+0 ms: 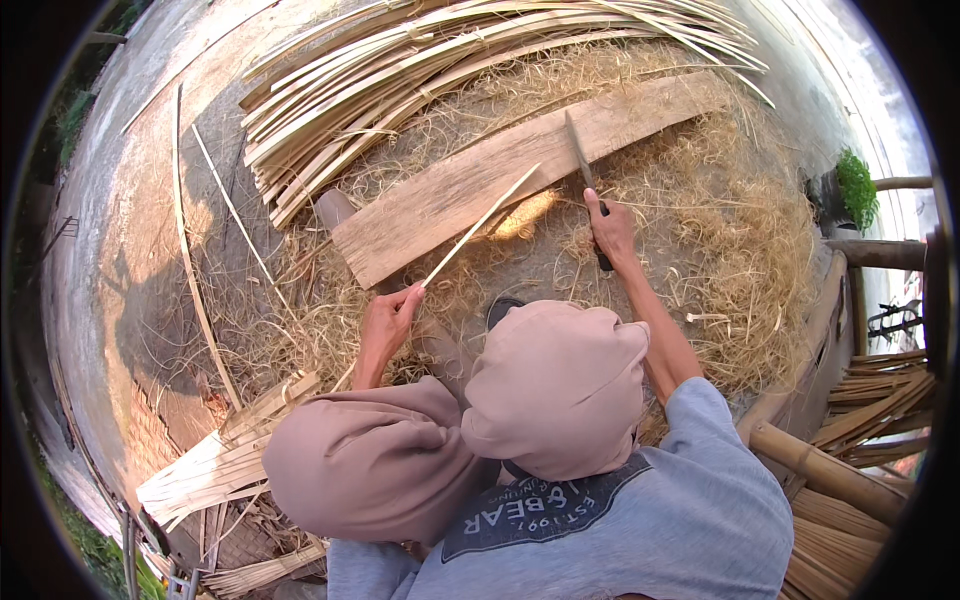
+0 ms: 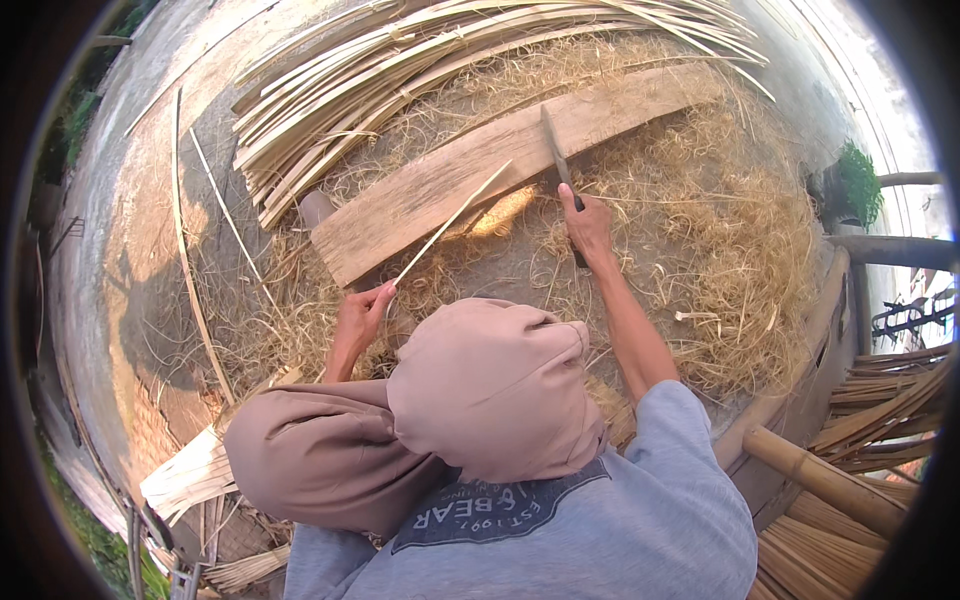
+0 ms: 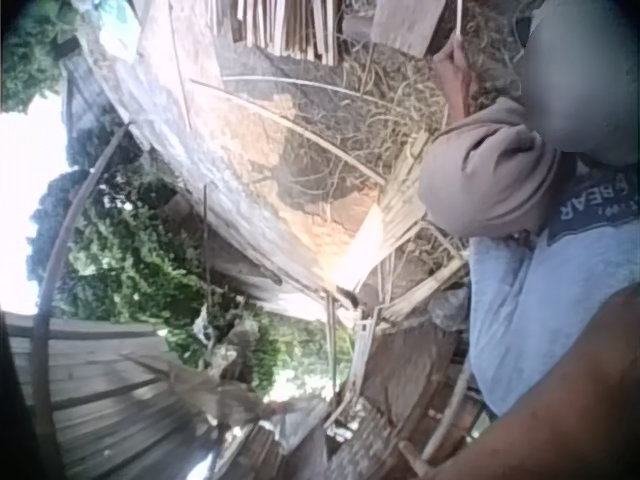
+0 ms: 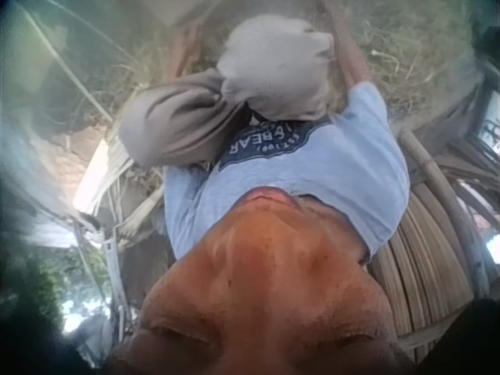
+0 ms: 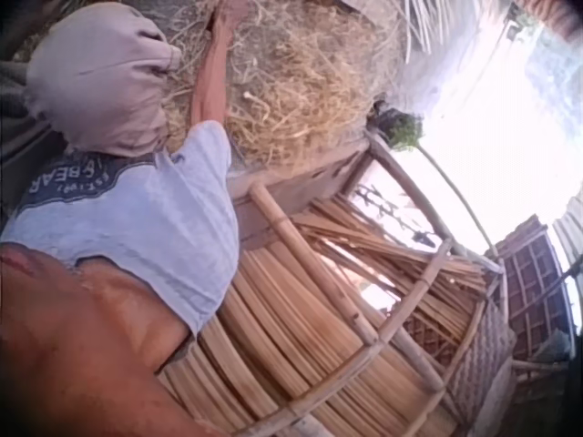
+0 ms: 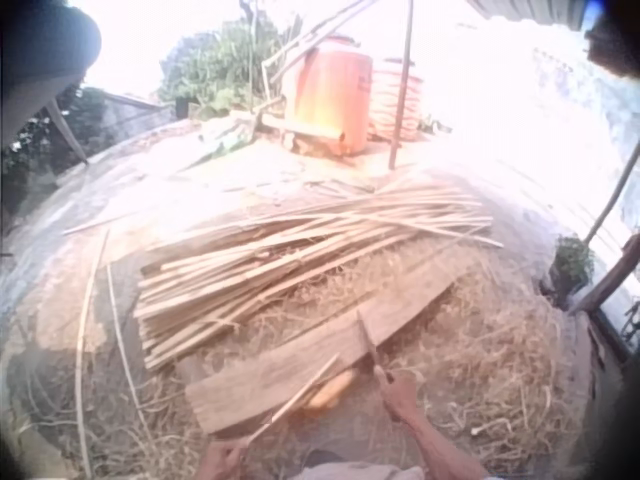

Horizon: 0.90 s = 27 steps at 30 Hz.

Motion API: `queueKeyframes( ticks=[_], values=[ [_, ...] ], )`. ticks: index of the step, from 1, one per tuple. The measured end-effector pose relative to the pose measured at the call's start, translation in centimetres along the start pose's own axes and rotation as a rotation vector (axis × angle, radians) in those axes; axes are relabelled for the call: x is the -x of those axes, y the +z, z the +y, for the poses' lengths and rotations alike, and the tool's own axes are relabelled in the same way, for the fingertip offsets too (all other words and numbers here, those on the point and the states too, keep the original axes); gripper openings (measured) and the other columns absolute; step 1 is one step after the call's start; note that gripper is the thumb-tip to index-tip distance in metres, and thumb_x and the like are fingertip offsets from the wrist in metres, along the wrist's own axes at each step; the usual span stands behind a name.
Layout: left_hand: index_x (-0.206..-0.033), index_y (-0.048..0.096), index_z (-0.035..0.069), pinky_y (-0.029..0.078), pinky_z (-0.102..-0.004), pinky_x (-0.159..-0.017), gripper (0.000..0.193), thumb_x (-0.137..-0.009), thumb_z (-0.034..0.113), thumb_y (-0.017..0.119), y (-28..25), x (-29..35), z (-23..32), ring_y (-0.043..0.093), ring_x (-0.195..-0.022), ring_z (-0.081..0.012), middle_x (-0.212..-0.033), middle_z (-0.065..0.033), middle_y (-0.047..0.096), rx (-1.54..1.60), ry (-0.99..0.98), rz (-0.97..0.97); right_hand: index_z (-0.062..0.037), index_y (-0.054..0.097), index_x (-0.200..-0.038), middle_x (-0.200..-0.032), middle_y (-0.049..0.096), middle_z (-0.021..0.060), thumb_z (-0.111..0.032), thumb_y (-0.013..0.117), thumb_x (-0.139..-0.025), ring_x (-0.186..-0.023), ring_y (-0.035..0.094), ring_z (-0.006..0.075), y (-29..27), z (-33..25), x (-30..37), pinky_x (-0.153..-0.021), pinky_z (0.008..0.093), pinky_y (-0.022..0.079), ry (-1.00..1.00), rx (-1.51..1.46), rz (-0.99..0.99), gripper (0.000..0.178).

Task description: The person sits on the ground and uses a knife to split long bamboo strips into thinner slats on a wooden board. The person repeatedly positions each strip, splits it, and places the finished slats into a growing pile.

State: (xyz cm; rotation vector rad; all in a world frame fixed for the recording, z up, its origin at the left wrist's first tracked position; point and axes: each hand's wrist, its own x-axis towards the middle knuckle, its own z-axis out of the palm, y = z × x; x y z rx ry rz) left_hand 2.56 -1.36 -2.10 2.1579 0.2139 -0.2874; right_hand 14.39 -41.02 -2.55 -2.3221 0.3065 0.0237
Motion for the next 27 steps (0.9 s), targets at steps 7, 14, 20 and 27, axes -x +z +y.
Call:
queueKeyframes(
  ticks=[7,14,20,27],
  values=[
    [-0.119,0.077,0.022,0.049,-0.0415,-0.063,0.028,-0.1,0.038,0.065,0.7,1.5,1.1,0.066,-0.063,-0.0305,-0.073,-0.0156,0.07,-0.16,-0.026,0.12,0.0,0.06,-0.071,-0.059,0.059,0.0146,-0.054,0.066,-0.097,-0.059,0.064,0.0306,2.1,-0.8,6.7,-0.06,0.0447,0.051,-0.292,0.099,-0.306,0.06],
    [-0.098,0.069,0.015,0.046,-0.0511,-0.061,0.025,-0.103,0.037,0.06,1.2,1.5,1.1,0.065,-0.069,-0.0425,-0.07,-0.0165,0.066,-0.364,0.055,0.163,-0.0012,0.063,-0.076,-0.072,0.063,0.0206,-0.059,0.066,-0.095,-0.069,0.066,0.0363,0.8,-1.8,6.0,-0.063,0.0481,0.05,-0.038,0.172,-0.2,0.06],
    [-0.097,0.071,0.013,0.045,-0.0492,-0.061,0.027,-0.102,0.038,0.062,1.5,1.8,1.5,0.064,-0.066,-0.04,-0.066,-0.0155,0.063,-0.314,0.053,0.118,0.0017,0.061,-0.072,-0.064,0.06,0.0212,-0.062,0.061,-0.096,-0.062,0.063,0.0353,1.3,1.8,4.9,-0.062,0.0476,0.048,-0.189,0.181,-0.068,0.068],
    [-0.11,0.079,0.008,0.049,-0.041,-0.065,0.033,-0.098,0.037,0.069,-7.9,0.1,6.5,0.065,-0.063,-0.0222,-0.065,-0.0102,0.065,-0.239,-0.24,-0.251,0.0025,0.068,-0.088,-0.086,0.069,0.0209,-0.063,0.055,-0.099,-0.084,0.069,0.0381,-3.0,-0.4,-1.1,-0.077,0.05,0.054,0.03,0.436,-0.004,0.068]
  ],
)
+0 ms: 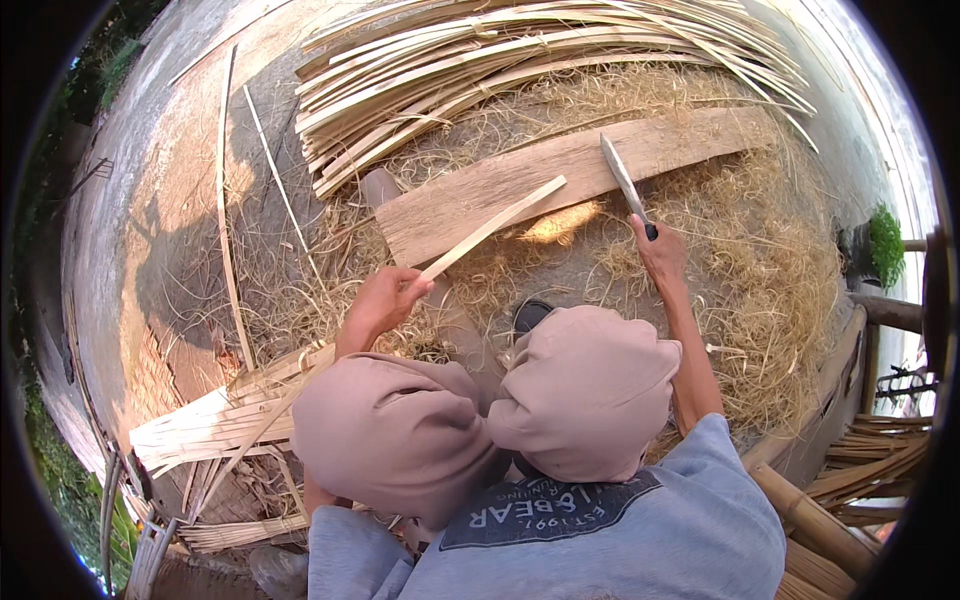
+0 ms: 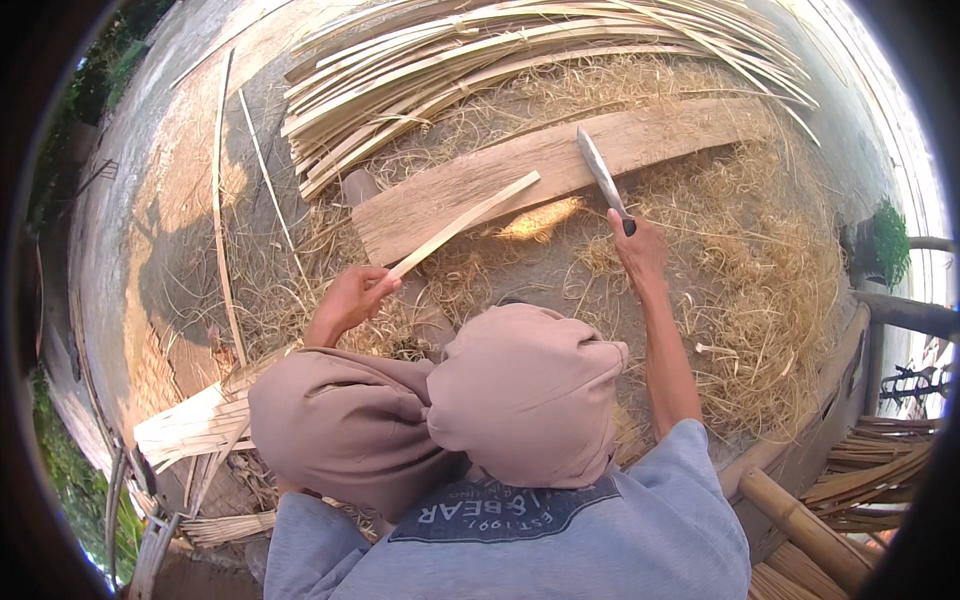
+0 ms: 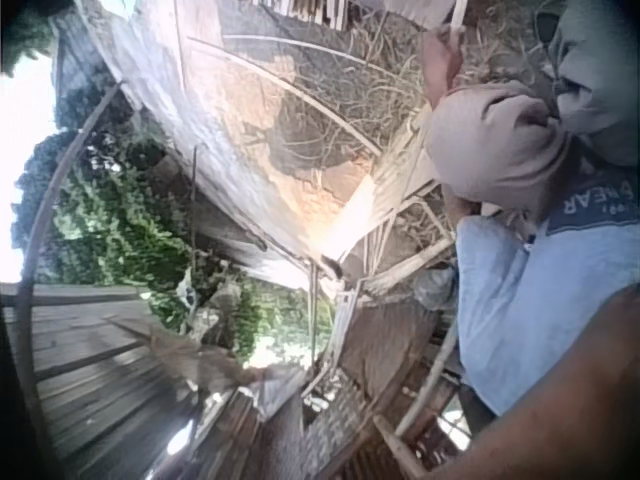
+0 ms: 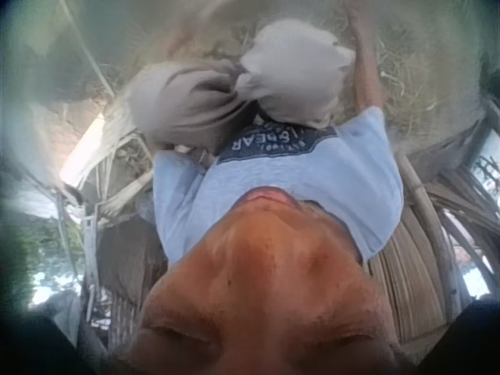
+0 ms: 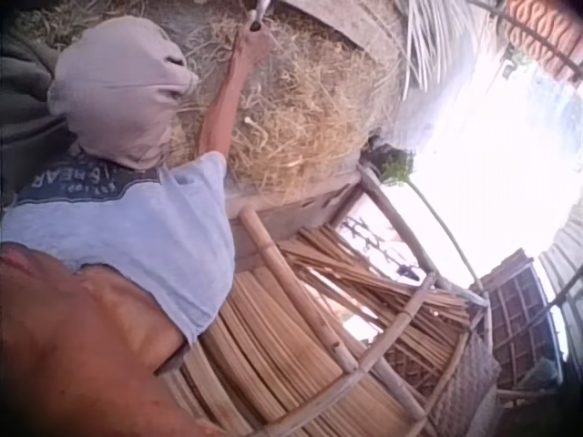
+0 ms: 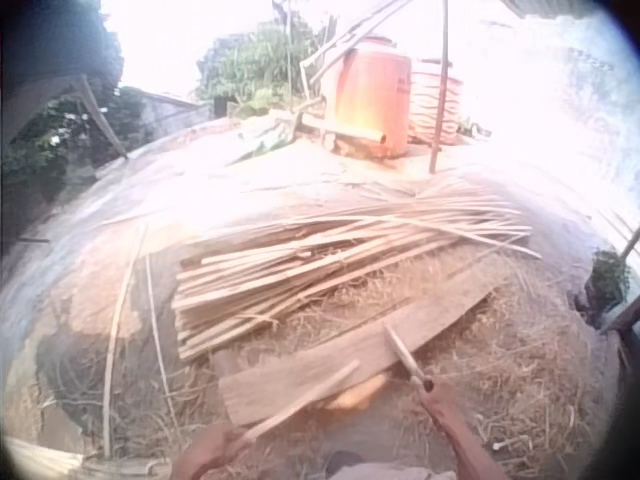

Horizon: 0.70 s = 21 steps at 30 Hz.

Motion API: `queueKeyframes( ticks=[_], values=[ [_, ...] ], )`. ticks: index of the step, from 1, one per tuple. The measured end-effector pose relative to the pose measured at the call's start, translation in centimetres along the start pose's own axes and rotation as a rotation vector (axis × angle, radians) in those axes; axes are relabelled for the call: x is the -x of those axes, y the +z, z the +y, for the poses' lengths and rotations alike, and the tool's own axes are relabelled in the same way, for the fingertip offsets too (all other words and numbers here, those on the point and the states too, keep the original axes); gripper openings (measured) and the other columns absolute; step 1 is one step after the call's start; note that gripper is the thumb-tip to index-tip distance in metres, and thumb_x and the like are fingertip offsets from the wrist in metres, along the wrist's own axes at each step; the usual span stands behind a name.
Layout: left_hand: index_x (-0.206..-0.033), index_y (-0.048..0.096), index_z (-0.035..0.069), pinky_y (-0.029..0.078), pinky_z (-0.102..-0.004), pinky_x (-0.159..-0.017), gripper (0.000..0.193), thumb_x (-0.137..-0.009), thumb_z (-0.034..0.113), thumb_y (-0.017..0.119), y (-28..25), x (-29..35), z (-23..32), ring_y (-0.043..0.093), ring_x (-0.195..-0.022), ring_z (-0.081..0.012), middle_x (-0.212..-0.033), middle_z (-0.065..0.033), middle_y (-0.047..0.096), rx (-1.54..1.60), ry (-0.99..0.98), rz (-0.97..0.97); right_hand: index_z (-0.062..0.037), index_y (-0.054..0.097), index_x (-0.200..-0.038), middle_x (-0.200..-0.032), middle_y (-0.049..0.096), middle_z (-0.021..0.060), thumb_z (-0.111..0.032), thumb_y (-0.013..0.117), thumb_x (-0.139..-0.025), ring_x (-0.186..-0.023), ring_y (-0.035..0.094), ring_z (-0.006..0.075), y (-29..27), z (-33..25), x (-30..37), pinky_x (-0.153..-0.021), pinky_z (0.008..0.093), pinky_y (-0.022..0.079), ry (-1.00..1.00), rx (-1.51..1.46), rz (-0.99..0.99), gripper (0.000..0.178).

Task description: The person sits on the ground and uses a knife to split long bamboo strips into thinner slats on a wooden board. The person repeatedly positions each strip, splits it, and places the finished slats into a growing pile.

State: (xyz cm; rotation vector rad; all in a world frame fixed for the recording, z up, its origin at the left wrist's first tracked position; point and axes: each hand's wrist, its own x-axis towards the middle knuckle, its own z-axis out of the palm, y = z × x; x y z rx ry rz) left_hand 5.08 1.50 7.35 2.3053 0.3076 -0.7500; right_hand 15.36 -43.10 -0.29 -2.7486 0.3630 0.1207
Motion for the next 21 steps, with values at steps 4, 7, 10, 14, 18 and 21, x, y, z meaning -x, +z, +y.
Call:
queueKeyframes(
  ticks=[4,7,10,14,18,21],
  values=[
    [-0.112,0.08,0.01,0.052,-0.0384,-0.064,0.032,-0.097,0.037,0.071,-5.9,3.0,3.4,0.065,-0.06,-0.0179,-0.072,-0.011,0.071,-0.098,-0.034,0.006,-0.0053,0.059,-0.139,-0.137,0.057,0.022,-0.058,0.051,-0.102,-0.124,0.058,0.0387,3.3,-4.2,0.2,-0.102,0.0495,0.048,-0.364,-0.052,0.306,0.065],
    [-0.116,0.079,0.013,0.055,-0.0418,-0.078,0.035,-0.093,0.039,0.075,-7.2,4.2,4.3,0.074,-0.082,-0.0289,-0.089,-0.0136,0.077,-0.2,0.052,0.042,-0.009,0.055,-0.147,-0.145,0.053,0.0196,-0.046,0.051,-0.105,-0.132,0.052,0.0397,2.0,-12.3,3.6,-0.11,0.0509,0.042,-0.794,-0.322,0.23,0.056],
    [-0.115,0.079,0.014,0.054,-0.0419,-0.085,0.034,-0.093,0.04,0.074,-8.2,8.2,3.0,0.073,-0.093,-0.0325,-0.097,-0.0131,0.078,-0.202,0.078,0.082,-0.0065,0.066,-0.124,-0.118,0.067,0.0166,-0.028,0.066,-0.099,-0.11,0.064,0.0321,5.0,-15.8,5.8,-0.095,0.0439,0.049,-1.039,-0.321,-0.115,0.033],
    [-0.109,0.082,0.018,0.055,-0.0392,-0.084,0.024,-0.094,0.036,0.075,-5.6,12.7,-3.7,0.072,-0.091,-0.0263,-0.097,-0.0085,0.078,0.114,0.227,0.499,-0.005,0.065,-0.083,-0.07,0.061,0.0101,-0.031,0.078,-0.092,-0.061,0.061,0.0272,7.4,-19.8,10.6,-0.057,0.0382,0.047,-1.134,-0.373,-0.381,0.03],
    [-0.112,0.079,0.007,0.054,-0.0368,-0.091,0.027,-0.095,0.028,0.075,0.0,15.1,-6.5,0.069,-0.097,-0.0182,-0.107,-0.0064,0.076,0.747,0.226,0.442,-0.0045,0.065,-0.081,-0.067,0.065,0.0122,-0.034,0.077,-0.093,-0.058,0.06,0.0308,8.6,-22.7,12.8,-0.057,0.0393,0.047,-1.124,-0.496,-0.534,0.034],
    [-0.123,0.07,0.0,0.052,-0.0335,-0.099,0.036,-0.099,0.027,0.071,8.4,16.2,-7.8,0.064,-0.109,-0.0146,-0.125,-0.0092,0.07,1.15,0.092,0.536,-0.0039,0.068,-0.085,-0.07,0.067,0.013,-0.038,0.069,-0.098,-0.06,0.062,0.0294,9.9,-24.3,14.3,-0.059,0.0387,0.049,-1.142,-0.495,-0.717,0.036]
  ],
)
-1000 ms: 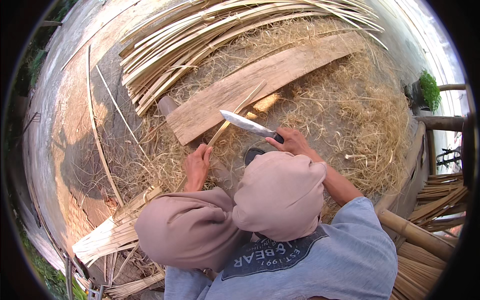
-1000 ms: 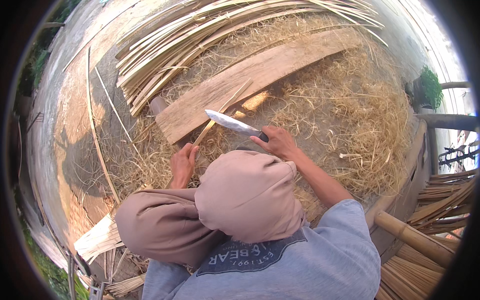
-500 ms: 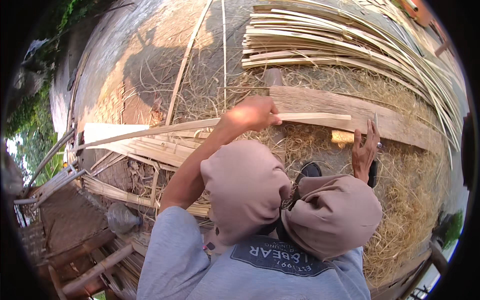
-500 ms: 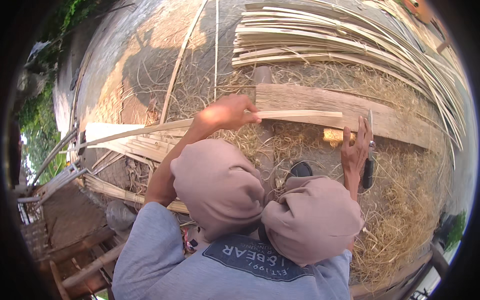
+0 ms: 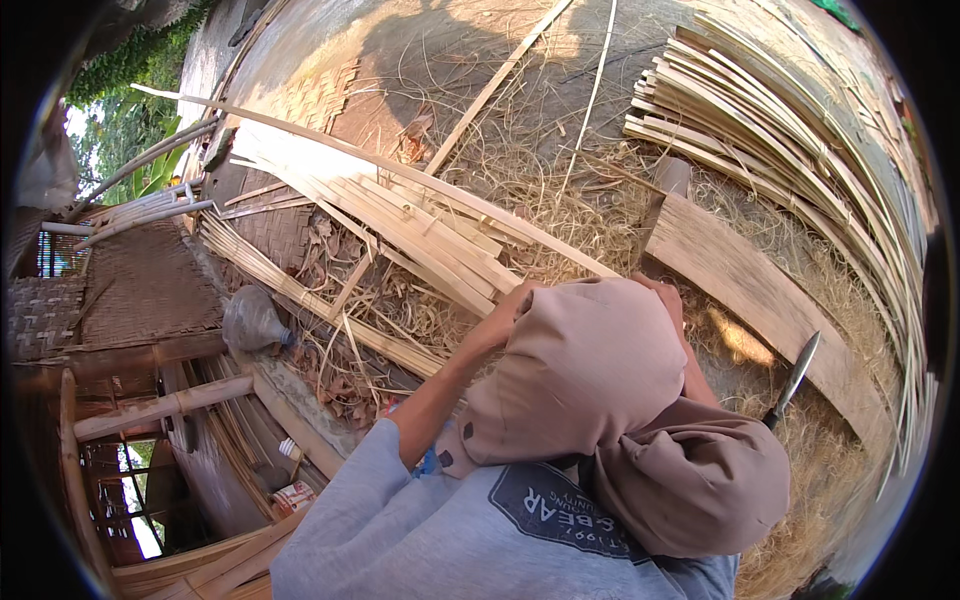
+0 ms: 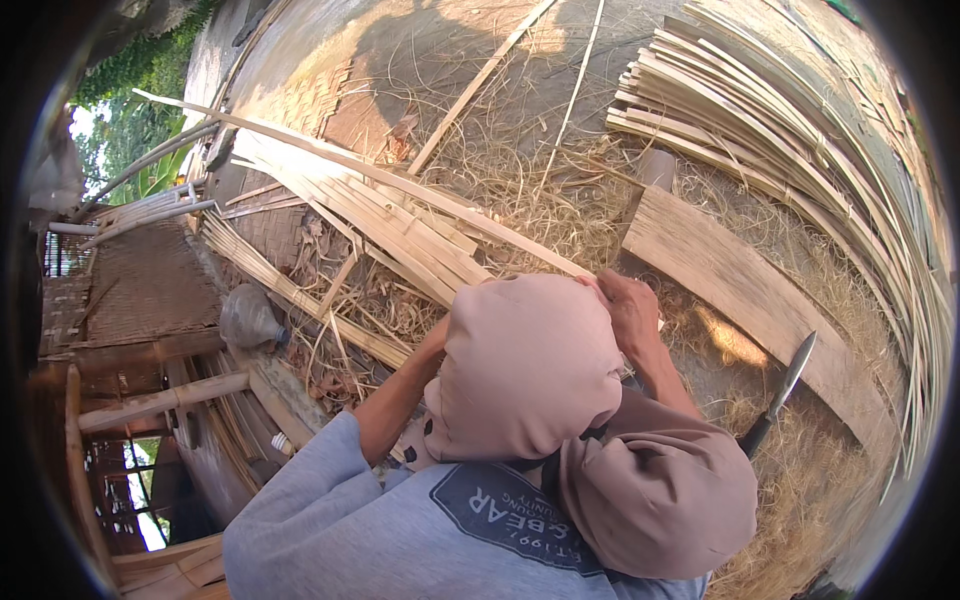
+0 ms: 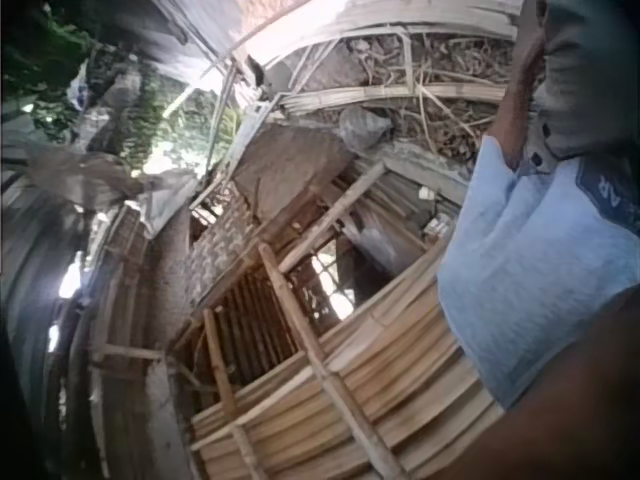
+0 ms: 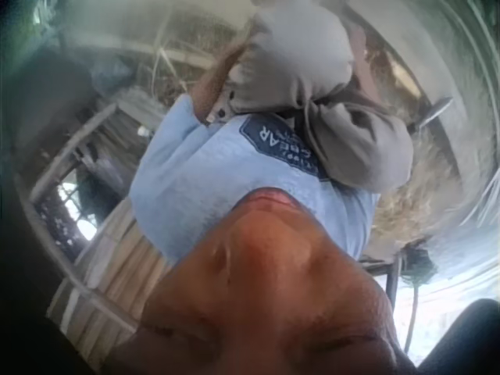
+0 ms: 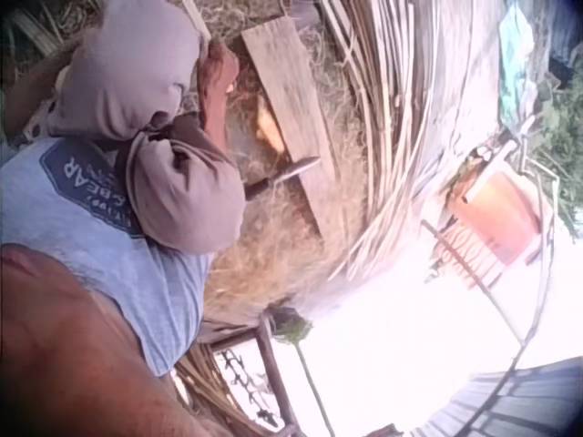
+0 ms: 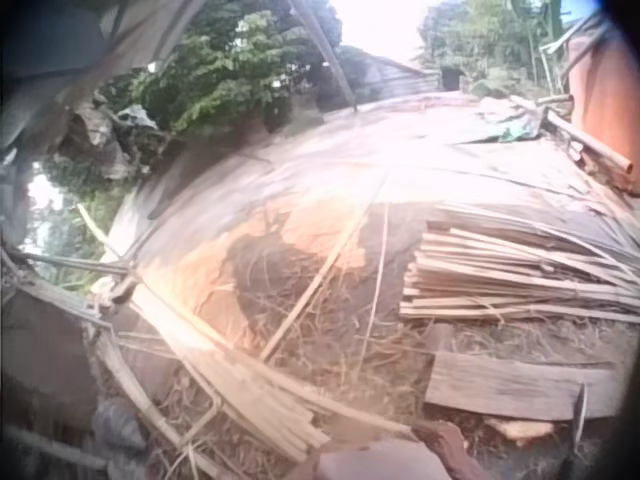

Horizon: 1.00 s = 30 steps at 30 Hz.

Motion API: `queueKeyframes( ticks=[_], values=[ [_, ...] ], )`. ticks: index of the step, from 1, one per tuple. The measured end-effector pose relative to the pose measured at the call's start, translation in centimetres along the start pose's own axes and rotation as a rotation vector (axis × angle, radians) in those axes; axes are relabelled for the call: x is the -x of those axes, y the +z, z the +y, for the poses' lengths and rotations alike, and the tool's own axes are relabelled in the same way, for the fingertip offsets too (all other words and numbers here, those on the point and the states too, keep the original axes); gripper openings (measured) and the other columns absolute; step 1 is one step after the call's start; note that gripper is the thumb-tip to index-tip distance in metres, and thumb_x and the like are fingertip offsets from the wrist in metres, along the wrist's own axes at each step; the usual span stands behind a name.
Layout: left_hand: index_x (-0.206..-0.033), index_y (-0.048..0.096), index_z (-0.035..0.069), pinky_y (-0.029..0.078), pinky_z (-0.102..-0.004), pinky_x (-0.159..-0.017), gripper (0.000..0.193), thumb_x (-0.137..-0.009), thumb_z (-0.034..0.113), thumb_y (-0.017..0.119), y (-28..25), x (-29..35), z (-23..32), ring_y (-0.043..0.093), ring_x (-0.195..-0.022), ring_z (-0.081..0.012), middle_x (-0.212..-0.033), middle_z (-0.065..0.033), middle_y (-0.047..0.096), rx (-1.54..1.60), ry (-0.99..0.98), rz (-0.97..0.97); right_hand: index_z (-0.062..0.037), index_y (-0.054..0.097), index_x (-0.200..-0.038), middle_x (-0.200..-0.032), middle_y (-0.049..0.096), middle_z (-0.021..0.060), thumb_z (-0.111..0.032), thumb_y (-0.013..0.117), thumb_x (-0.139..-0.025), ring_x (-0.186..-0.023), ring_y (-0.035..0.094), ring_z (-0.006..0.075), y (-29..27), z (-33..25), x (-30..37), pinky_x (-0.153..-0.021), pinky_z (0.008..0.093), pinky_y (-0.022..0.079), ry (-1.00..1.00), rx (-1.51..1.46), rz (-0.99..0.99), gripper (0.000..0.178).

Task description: The person sits on the ground and uses a knife to split long bamboo strips into thinner slats on a wooden board. The person repeatedly positions each strip, splits it, and places the finished slats into a growing pile.

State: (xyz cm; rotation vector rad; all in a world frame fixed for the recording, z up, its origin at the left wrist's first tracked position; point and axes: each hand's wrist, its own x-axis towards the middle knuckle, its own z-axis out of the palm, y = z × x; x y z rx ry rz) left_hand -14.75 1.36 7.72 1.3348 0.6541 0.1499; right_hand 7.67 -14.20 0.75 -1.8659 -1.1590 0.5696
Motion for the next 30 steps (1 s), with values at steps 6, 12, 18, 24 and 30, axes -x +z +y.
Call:
queueKeyframes(
  ticks=[6,12,18,24,30],
  values=[
    [-0.128,0.062,0.002,0.051,-0.0343,-0.103,0.036,-0.104,0.03,0.064,-0.2,-0.7,-5.3,0.062,-0.116,-0.0164,-0.124,-0.0111,0.067,0.618,-0.231,0.234,-0.0017,0.072,-0.095,-0.075,0.069,0.0098,-0.044,0.058,-0.104,-0.064,0.065,0.0229,3.7,-0.1,-0.1,-0.061,0.0359,0.051,0.011,0.008,-0.324,0.045],
    [-0.122,0.064,0.006,0.055,-0.0418,-0.098,0.029,-0.107,0.03,0.058,-6.4,-2.2,-9.3,0.065,-0.108,-0.0242,-0.114,-0.0084,0.068,0.936,-0.267,0.403,0.0003,0.073,-0.101,-0.078,0.07,0.0079,-0.046,0.053,-0.107,-0.067,0.065,0.0188,0.8,-1.5,-0.2,-0.062,0.0336,0.052,0.329,-0.325,-0.19,0.051],
    [-0.132,0.059,0.003,0.052,-0.0454,-0.099,0.042,-0.102,0.031,0.064,-16.8,-0.4,-7.2,0.062,-0.11,-0.0281,-0.127,-0.0124,0.064,0.396,-0.172,0.843,0.0036,0.072,-0.112,-0.085,0.069,0.0061,-0.045,0.05,-0.109,-0.072,0.064,0.0102,-1.3,-0.3,2.1,-0.063,0.0259,0.053,0.515,-0.425,-0.149,0.054],
    [-0.162,0.024,0.001,0.035,-0.0534,-0.116,0.103,-0.088,0.049,0.077,-19.1,-6.7,-5.3,0.038,-0.142,-0.0393,-0.161,-0.0239,0.031,-0.907,-0.169,1.045,0.0026,0.072,-0.111,-0.086,0.069,0.0058,-0.043,0.05,-0.11,-0.072,0.065,0.0107,-3.6,-0.1,4.1,-0.063,0.0253,0.054,0.587,-0.425,-0.049,0.05],
    [-0.156,0.039,0.002,0.042,-0.0473,-0.112,0.091,-0.088,0.049,0.076,-27.9,-12.3,-5.1,0.052,-0.137,-0.0374,-0.15,-0.023,0.052,-1.1,-0.449,0.791,0.0036,0.071,-0.112,-0.087,0.07,0.0063,-0.043,0.052,-0.109,-0.072,0.066,0.0106,-3.6,1.6,4.6,-0.063,0.0245,0.054,0.639,-0.514,-0.017,0.05]
  ],
)
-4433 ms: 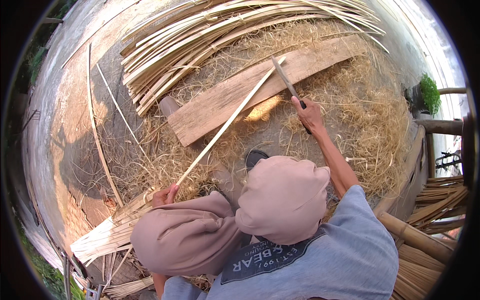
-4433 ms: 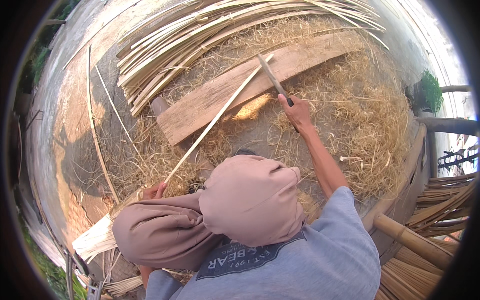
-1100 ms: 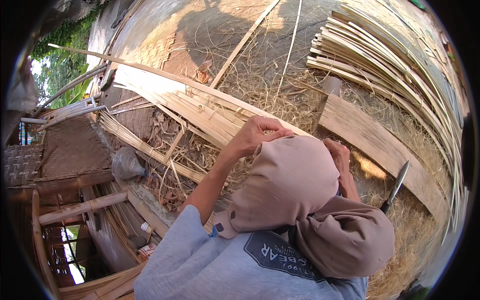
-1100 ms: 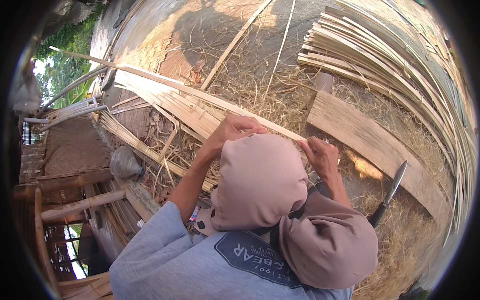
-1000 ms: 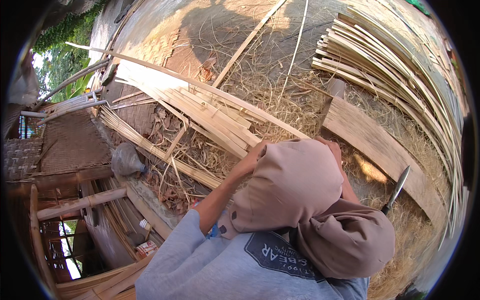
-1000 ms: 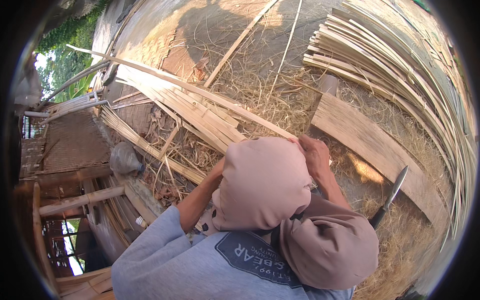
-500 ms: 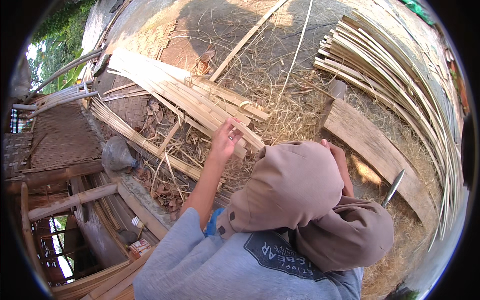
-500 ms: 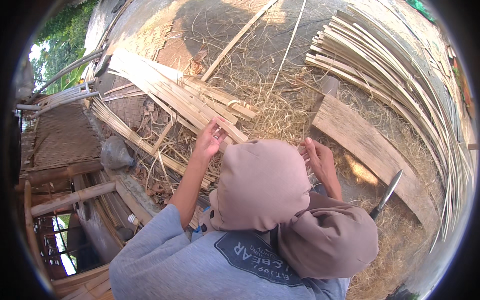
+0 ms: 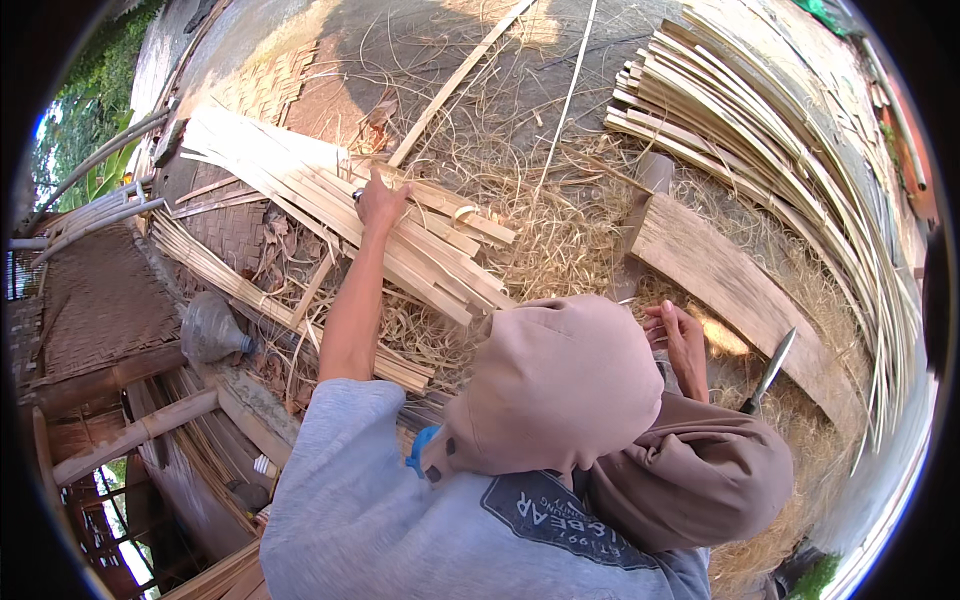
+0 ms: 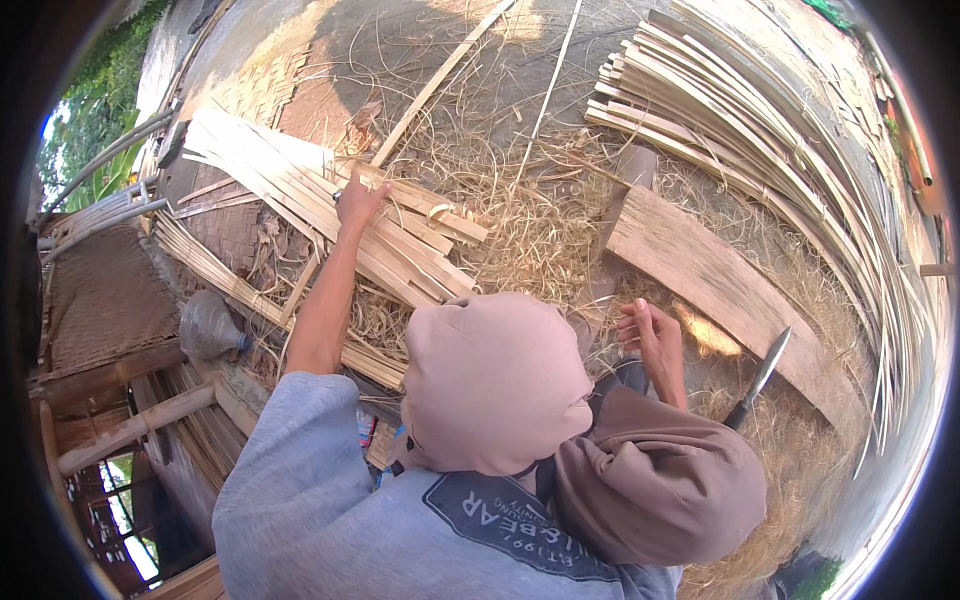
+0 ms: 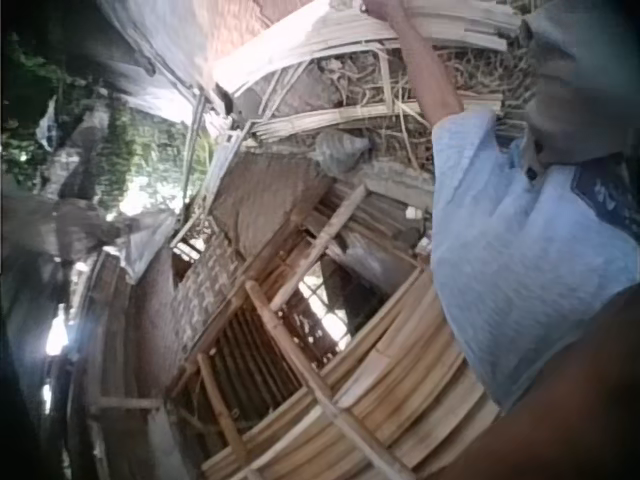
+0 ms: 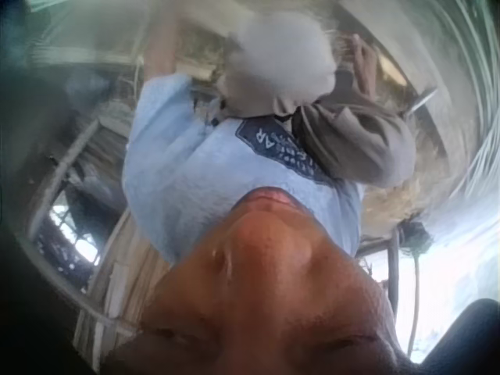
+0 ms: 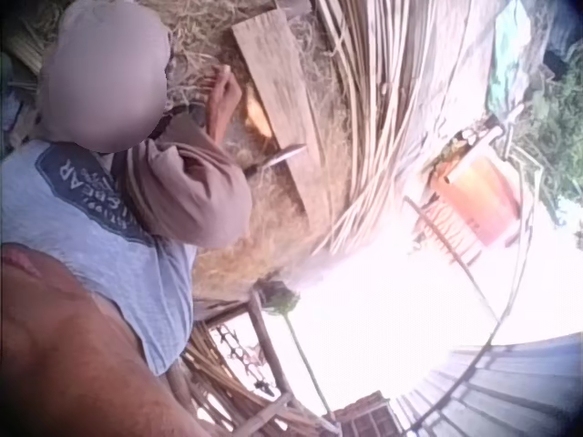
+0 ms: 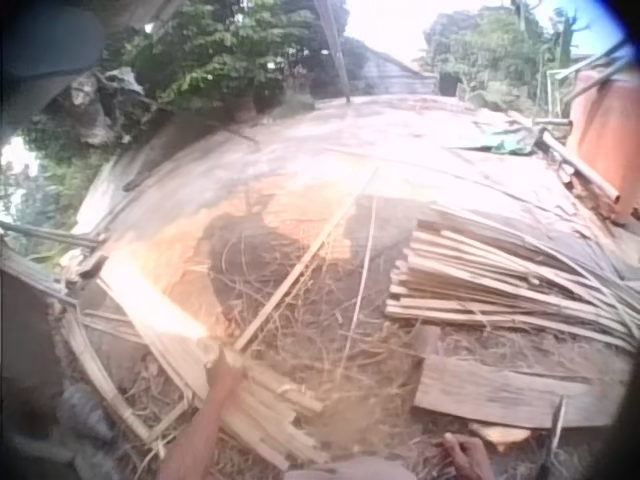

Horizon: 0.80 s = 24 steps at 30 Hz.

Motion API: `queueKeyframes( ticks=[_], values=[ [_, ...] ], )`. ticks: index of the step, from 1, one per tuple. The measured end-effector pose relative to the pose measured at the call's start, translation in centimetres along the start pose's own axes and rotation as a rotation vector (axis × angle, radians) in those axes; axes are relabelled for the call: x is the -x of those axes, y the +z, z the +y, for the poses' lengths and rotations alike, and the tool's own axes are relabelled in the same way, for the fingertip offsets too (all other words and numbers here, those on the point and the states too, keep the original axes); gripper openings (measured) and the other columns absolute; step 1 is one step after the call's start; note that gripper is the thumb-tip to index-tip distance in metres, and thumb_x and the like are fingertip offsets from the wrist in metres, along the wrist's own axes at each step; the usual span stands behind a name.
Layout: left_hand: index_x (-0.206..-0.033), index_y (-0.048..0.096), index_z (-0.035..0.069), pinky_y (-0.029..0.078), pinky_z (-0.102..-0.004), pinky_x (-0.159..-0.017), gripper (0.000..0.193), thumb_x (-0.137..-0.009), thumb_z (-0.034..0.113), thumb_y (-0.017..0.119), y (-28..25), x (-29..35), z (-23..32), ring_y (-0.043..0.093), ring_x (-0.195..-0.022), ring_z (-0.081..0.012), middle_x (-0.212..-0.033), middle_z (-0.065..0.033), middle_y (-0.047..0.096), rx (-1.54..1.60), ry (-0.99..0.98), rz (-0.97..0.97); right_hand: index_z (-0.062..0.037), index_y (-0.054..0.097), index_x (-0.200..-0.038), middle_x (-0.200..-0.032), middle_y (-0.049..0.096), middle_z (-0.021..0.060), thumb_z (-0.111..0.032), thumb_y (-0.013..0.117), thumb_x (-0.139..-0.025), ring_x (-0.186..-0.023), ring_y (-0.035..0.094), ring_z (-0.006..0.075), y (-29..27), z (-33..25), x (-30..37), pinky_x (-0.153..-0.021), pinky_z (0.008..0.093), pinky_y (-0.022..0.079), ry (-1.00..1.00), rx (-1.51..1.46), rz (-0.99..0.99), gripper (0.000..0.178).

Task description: The person sits on the ground and uses a knife to split long bamboo strips into thinner slats on a wooden board. The person repeatedly positions each strip, splits it, and places the finished slats into a growing pile.

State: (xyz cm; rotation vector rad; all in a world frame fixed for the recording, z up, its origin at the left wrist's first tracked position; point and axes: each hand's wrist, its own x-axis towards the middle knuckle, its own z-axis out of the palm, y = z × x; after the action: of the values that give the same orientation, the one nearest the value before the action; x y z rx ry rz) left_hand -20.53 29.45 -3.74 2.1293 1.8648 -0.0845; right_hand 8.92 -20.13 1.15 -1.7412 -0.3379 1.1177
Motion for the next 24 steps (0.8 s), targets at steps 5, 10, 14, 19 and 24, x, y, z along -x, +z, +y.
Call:
queueKeyframes(
  ticks=[5,10,14,19,24],
  values=[
    [-0.097,0.081,0.003,0.058,-0.0434,-0.074,0.028,-0.087,0.028,0.073,0.8,-3.3,-0.9,0.072,-0.074,-0.0357,-0.074,-0.0181,0.073,0.145,0.262,0.18,0.0035,0.07,-0.113,-0.088,0.07,0.0068,-0.043,0.053,-0.109,-0.073,0.066,0.0108,-1.8,0.6,0.8,-0.063,0.0248,0.054,-0.004,-0.044,0.146,0.05],
    [-0.104,0.079,-0.003,0.056,-0.0256,-0.052,0.028,-0.093,0.022,0.077,-4.6,-1.6,7.1,0.067,-0.055,-0.0131,-0.072,-0.0075,0.072,0.712,0.281,-0.058,0.0031,0.07,-0.114,-0.089,0.07,0.0082,-0.042,0.053,-0.109,-0.074,0.066,0.012,-2.9,0.4,0.7,-0.065,0.0266,0.056,-0.037,-0.067,0.235,0.048],
    [-0.123,0.068,-0.008,0.061,-0.0255,-0.068,0.043,-0.093,0.022,0.078,-8.3,-5.5,12.9,0.073,-0.075,-0.0153,-0.087,-0.013,0.073,0.932,0.373,-0.091,0.0037,0.072,-0.113,-0.091,0.071,0.009,-0.039,0.052,-0.109,-0.075,0.067,0.0125,-4.1,0.7,1.8,-0.065,0.0274,0.056,-0.035,-0.083,0.318,0.048],
    [-0.162,0.015,-0.005,0.026,-0.0553,-0.123,0.108,-0.091,0.049,0.076,-7.6,-1.4,23.9,0.02,-0.156,-0.0395,-0.164,-0.0358,0.017,0.337,0.437,0.013,-0.0004,0.073,-0.112,-0.089,0.074,0.0079,-0.029,0.063,-0.105,-0.079,0.068,0.0129,-7.8,5.4,4.1,-0.071,0.0296,0.055,-0.156,0.011,0.662,0.031],
    [-0.166,0.018,0.013,0.02,-0.0551,-0.126,0.096,-0.092,0.041,0.073,3.3,4.5,29.5,0.02,-0.157,-0.0354,-0.172,-0.0155,0.019,-0.128,1.196,-0.181,-0.0066,0.058,-0.136,-0.121,0.062,0.0176,-0.024,0.067,-0.097,-0.117,0.06,0.0351,-12.9,10.8,8.0,-0.099,0.0434,0.048,-0.021,0.695,1.27,0.043]
  ],
)
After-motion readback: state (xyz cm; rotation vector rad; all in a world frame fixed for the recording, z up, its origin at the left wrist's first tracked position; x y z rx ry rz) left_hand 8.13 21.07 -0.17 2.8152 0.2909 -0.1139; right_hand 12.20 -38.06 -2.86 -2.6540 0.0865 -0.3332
